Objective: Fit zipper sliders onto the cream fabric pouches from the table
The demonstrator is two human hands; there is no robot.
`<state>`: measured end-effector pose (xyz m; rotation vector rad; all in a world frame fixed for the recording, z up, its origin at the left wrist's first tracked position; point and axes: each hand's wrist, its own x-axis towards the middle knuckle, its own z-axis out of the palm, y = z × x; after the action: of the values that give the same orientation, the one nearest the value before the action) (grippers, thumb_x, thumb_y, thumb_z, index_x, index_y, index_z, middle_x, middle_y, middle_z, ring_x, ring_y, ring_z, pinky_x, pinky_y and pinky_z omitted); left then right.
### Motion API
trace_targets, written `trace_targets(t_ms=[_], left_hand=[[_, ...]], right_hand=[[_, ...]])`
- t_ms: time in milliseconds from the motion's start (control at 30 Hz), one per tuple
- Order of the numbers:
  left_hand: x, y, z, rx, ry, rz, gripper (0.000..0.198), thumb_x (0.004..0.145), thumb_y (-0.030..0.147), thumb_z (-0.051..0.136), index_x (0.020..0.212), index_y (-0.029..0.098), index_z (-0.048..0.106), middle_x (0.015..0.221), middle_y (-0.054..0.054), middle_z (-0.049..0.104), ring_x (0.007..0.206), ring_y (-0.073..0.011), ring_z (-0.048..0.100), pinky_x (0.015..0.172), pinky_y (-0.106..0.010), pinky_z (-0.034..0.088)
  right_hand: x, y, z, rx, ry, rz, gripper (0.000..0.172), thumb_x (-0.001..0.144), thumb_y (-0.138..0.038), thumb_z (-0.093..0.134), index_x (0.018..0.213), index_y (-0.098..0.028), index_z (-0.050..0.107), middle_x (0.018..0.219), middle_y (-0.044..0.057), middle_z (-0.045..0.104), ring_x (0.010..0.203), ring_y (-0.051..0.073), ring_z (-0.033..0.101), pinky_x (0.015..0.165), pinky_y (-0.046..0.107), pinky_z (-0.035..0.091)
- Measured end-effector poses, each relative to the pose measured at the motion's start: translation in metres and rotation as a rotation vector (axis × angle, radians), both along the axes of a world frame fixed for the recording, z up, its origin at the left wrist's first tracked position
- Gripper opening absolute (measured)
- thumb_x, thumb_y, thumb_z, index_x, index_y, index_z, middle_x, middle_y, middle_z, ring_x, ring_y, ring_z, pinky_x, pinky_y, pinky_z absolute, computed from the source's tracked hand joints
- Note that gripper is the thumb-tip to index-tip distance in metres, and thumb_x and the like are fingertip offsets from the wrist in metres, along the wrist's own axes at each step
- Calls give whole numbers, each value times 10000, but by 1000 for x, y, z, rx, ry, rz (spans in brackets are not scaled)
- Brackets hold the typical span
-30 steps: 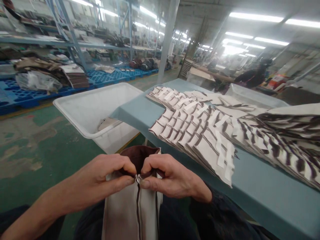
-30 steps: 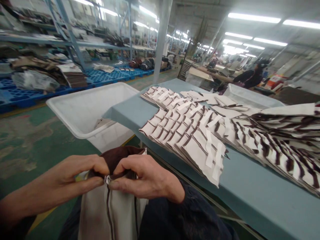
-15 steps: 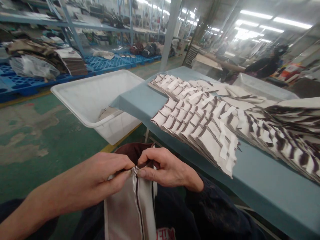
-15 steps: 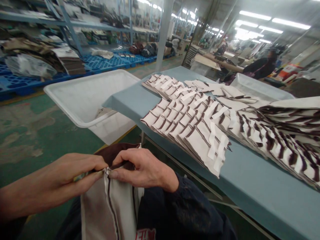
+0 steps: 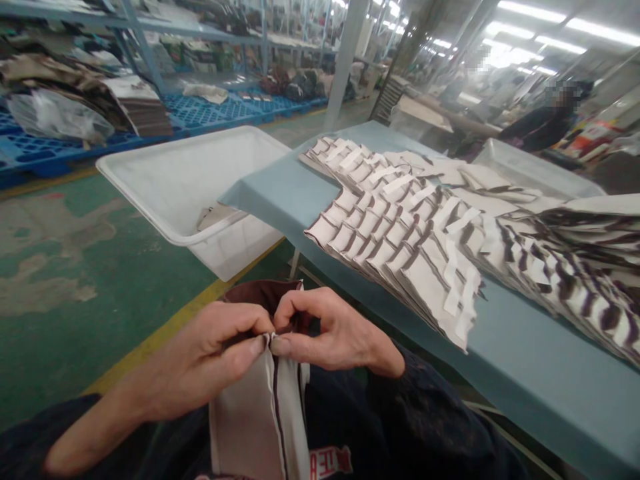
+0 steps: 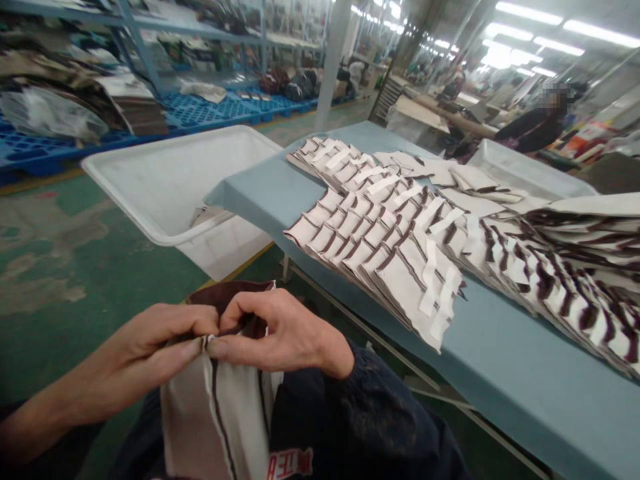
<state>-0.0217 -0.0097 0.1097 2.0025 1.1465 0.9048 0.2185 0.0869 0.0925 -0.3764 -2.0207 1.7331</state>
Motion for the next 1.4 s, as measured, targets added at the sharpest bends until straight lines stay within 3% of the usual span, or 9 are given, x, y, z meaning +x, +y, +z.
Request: trace_targets(t_ms=[200, 333, 400, 567, 800, 967, 1100, 1300, 1400], left_hand=[[-4, -1, -13, 4, -48, 18, 318, 1114, 210, 548, 830, 244, 685, 702, 75, 648, 577, -126, 557, 546, -236, 371], [-1, -7, -5, 42, 85, 77, 338, 1134, 208, 564, 856, 249, 751, 700, 79, 689, 574, -128, 617, 563, -250, 408], [0, -10, 2, 76, 145, 96, 334, 1147, 202, 572, 896, 254, 787, 719, 75, 722, 606, -135, 664, 595, -266, 431], [-4, -14, 11, 91, 188, 49, 391, 1205, 246, 539, 864, 255, 731, 713, 63, 701, 604, -148, 653, 600, -296, 437], [-16, -8, -6, -2, 127, -15, 421, 1218, 259, 501, 830, 248, 666, 681, 68, 622, 567, -134, 557, 563, -290, 368], [-18, -3, -3, -4, 81, -71, 440, 1249, 269, 484, 862, 238, 692, 719, 61, 621, 605, -138, 599, 588, -272, 396], [-15, -2, 1, -89, 68, -55, 299, 1140, 247, 624, 869, 240, 750, 719, 66, 651, 599, -131, 590, 568, -246, 391], [-15, 6, -1, -182, 20, -80, 380, 1180, 353, 688, 816, 242, 700, 676, 61, 632, 583, -137, 556, 579, -236, 412], [-15, 8, 0, -178, 53, -100, 398, 1218, 353, 656, 836, 245, 697, 703, 56, 631, 609, -145, 567, 589, -235, 421]], right_hand=[[1, -2, -4, 119, -6, -46, 393, 1098, -531, 927, 955, -239, 706, 870, -36, 748, 697, 116, 614, 665, 243, 490], [1, -7, -4, 340, -30, -156, 100, 1060, -324, 778, 1008, -244, 749, 939, 7, 835, 770, 147, 705, 738, 266, 536], [0, -10, -2, 388, -20, -194, 56, 1026, -291, 747, 998, -245, 761, 936, 10, 848, 791, 156, 726, 772, 275, 556], [-7, -19, -1, 149, -60, -224, 117, 990, -323, 806, 936, -247, 734, 847, -31, 789, 717, 138, 689, 696, 254, 539], [-14, -19, -7, 21, -34, -177, 344, 962, -419, 960, 880, -248, 673, 787, -60, 688, 687, 125, 582, 649, 258, 476], [-11, -15, 6, 37, -84, -143, 227, 952, -316, 890, 859, -231, 701, 791, -63, 685, 699, 113, 579, 657, 257, 450], [-7, -16, 10, 36, -108, -159, 204, 958, -280, 889, 875, -230, 710, 801, -65, 701, 702, 112, 583, 657, 255, 449], [3, -6, 4, -14, -20, -47, 474, 1089, -636, 980, 1038, -234, 733, 924, -23, 770, 802, 148, 655, 747, 269, 546], [9, -4, 2, 51, 1, -45, 485, 1144, -673, 931, 1063, -231, 749, 976, 4, 806, 833, 155, 690, 790, 277, 578]])
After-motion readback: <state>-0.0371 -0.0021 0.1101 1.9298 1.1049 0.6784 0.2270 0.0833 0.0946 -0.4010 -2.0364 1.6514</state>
